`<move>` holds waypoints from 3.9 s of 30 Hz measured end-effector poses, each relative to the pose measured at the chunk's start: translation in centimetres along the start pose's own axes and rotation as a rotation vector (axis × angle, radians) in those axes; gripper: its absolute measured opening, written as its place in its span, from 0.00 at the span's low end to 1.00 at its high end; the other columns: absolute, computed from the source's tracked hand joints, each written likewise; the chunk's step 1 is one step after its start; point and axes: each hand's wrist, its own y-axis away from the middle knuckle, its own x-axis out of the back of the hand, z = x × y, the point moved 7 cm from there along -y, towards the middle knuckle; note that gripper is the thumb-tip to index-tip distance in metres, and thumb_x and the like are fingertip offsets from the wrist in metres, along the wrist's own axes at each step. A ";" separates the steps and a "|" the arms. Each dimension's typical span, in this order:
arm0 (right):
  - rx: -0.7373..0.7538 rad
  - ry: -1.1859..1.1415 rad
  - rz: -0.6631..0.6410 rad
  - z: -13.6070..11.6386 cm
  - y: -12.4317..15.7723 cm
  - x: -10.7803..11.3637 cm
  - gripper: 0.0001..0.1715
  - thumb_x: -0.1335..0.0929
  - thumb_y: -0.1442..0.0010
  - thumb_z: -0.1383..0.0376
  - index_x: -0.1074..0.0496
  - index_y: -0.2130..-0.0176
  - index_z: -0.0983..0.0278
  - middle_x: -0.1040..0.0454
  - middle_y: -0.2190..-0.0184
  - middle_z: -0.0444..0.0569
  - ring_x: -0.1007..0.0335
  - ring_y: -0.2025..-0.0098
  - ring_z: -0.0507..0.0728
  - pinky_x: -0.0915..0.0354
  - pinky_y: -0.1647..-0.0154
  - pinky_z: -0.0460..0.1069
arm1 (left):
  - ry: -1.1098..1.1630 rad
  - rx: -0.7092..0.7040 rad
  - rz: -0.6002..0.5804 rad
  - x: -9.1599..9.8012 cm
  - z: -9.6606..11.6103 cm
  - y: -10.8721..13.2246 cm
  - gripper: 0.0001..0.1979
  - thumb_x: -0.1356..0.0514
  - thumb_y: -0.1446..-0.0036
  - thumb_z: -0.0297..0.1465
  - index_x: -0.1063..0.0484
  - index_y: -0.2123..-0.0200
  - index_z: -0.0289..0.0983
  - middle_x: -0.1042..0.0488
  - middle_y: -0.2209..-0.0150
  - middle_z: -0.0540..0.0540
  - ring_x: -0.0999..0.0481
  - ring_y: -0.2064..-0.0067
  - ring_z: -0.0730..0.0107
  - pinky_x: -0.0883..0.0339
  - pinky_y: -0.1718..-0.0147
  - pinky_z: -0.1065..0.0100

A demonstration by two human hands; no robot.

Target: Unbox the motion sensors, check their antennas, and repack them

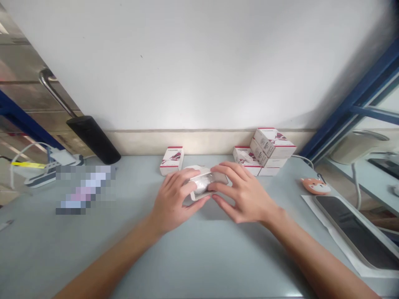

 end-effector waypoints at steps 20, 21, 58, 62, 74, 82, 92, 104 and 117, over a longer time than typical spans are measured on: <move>-0.688 0.323 0.023 11.4 4.4 0.1 0.09 0.30 0.30 0.58 0.24 0.62 0.59 0.20 0.65 0.47 0.25 0.62 0.61 0.36 0.63 0.53 | 0.027 0.027 0.061 0.4 -1.4 0.0 0.22 0.30 0.40 0.30 0.37 0.50 0.44 0.19 0.50 0.41 0.17 0.51 0.56 0.23 0.55 0.56; -0.686 0.327 -0.001 11.7 4.6 -0.2 0.10 0.31 0.29 0.59 0.25 0.63 0.59 0.20 0.65 0.48 0.25 0.60 0.62 0.36 0.62 0.54 | 0.025 0.023 0.063 0.5 -1.4 -0.1 0.21 0.30 0.40 0.30 0.37 0.50 0.44 0.19 0.50 0.40 0.17 0.51 0.56 0.23 0.55 0.56; -0.538 -0.030 0.257 0.6 0.7 0.1 0.11 0.31 0.28 0.62 0.20 0.51 0.60 0.31 0.65 0.50 0.34 0.65 0.57 0.34 0.65 0.53 | 0.017 -0.008 0.077 -0.9 1.2 0.5 0.32 0.29 0.43 0.22 0.36 0.40 0.44 0.21 0.46 0.37 0.20 0.44 0.52 0.20 0.48 0.48; -0.599 -0.108 0.262 0.6 0.9 -0.5 0.11 0.30 0.29 0.62 0.20 0.50 0.61 0.30 0.62 0.51 0.32 0.62 0.59 0.31 0.61 0.54 | 0.054 -0.047 0.121 -1.0 1.9 0.8 0.34 0.28 0.45 0.19 0.34 0.39 0.42 0.21 0.44 0.37 0.19 0.43 0.53 0.19 0.47 0.50; -0.621 -0.222 0.250 4.4 1.3 -0.8 0.08 0.29 0.30 0.60 0.20 0.61 0.58 0.28 0.64 0.48 0.29 0.61 0.59 0.33 0.60 0.55 | 0.010 0.122 0.058 -3.7 -1.6 3.3 0.54 0.25 0.46 0.27 0.53 0.27 0.59 0.58 0.21 0.37 0.46 0.23 0.38 0.29 0.37 0.41; -0.662 -0.339 0.294 5.9 1.7 -0.5 0.08 0.30 0.32 0.58 0.21 0.61 0.58 0.29 0.62 0.49 0.29 0.60 0.61 0.34 0.58 0.55 | 0.084 0.429 -0.380 -5.5 -4.6 5.0 0.35 0.36 0.35 0.35 0.41 0.28 0.47 0.23 0.36 0.43 0.17 0.43 0.55 0.22 0.47 0.61; -0.702 -0.488 0.527 8.2 2.3 0.8 0.15 0.41 0.25 0.53 0.33 0.52 0.58 0.28 0.50 0.56 0.26 0.52 0.61 0.28 0.55 0.56 | -0.057 0.323 -0.421 -4.3 -5.1 4.4 0.26 0.42 0.30 0.36 0.36 0.31 0.44 0.27 0.33 0.41 0.24 0.35 0.54 0.31 0.36 0.54; -0.897 -0.428 0.699 10.9 5.1 3.7 0.12 0.40 0.27 0.52 0.38 0.57 0.57 0.29 0.65 0.48 0.31 0.62 0.61 0.35 0.53 0.58 | -0.167 0.248 -0.489 -4.5 -5.1 4.5 0.24 0.44 0.29 0.44 0.27 0.34 0.47 0.29 0.32 0.40 0.29 0.33 0.46 0.35 0.34 0.46; -1.117 -0.712 0.647 11.8 5.9 -1.9 0.15 0.43 0.29 0.51 0.40 0.62 0.57 0.32 0.67 0.46 0.31 0.63 0.59 0.33 0.60 0.52 | -0.084 0.232 -0.482 -5.2 -4.6 3.6 0.22 0.50 0.29 0.30 0.25 0.39 0.42 0.26 0.34 0.43 0.31 0.29 0.57 0.42 0.28 0.48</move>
